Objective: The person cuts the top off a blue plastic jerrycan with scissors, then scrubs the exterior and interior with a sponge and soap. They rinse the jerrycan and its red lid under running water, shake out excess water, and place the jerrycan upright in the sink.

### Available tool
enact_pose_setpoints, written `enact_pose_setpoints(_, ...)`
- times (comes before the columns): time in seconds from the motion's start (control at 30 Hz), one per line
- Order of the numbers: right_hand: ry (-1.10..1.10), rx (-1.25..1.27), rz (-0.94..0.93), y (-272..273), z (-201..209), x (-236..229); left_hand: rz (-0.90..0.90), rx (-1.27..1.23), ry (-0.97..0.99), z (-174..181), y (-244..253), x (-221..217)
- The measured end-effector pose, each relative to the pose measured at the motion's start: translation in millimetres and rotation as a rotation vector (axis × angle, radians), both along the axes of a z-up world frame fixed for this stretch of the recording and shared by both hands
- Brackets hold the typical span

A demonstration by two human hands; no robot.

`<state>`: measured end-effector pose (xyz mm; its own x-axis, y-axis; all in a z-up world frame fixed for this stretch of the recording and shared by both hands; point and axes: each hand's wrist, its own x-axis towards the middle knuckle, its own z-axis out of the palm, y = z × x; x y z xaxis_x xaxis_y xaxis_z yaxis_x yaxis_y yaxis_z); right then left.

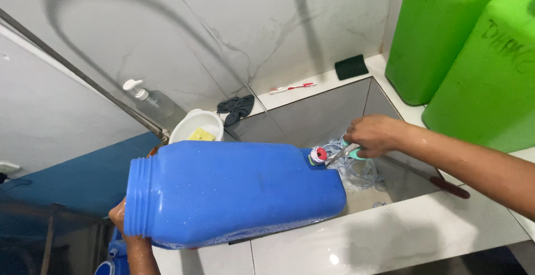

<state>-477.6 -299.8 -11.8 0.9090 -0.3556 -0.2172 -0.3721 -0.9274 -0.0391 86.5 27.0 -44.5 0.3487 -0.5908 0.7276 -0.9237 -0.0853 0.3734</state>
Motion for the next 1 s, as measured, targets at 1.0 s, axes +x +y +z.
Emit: enact_pose_setpoints(1.0,-1.171,0.784,-0.799,58.5,-100.7,62.7,0.092,-0.045,-0.076,0.0,14.8,-28.0)
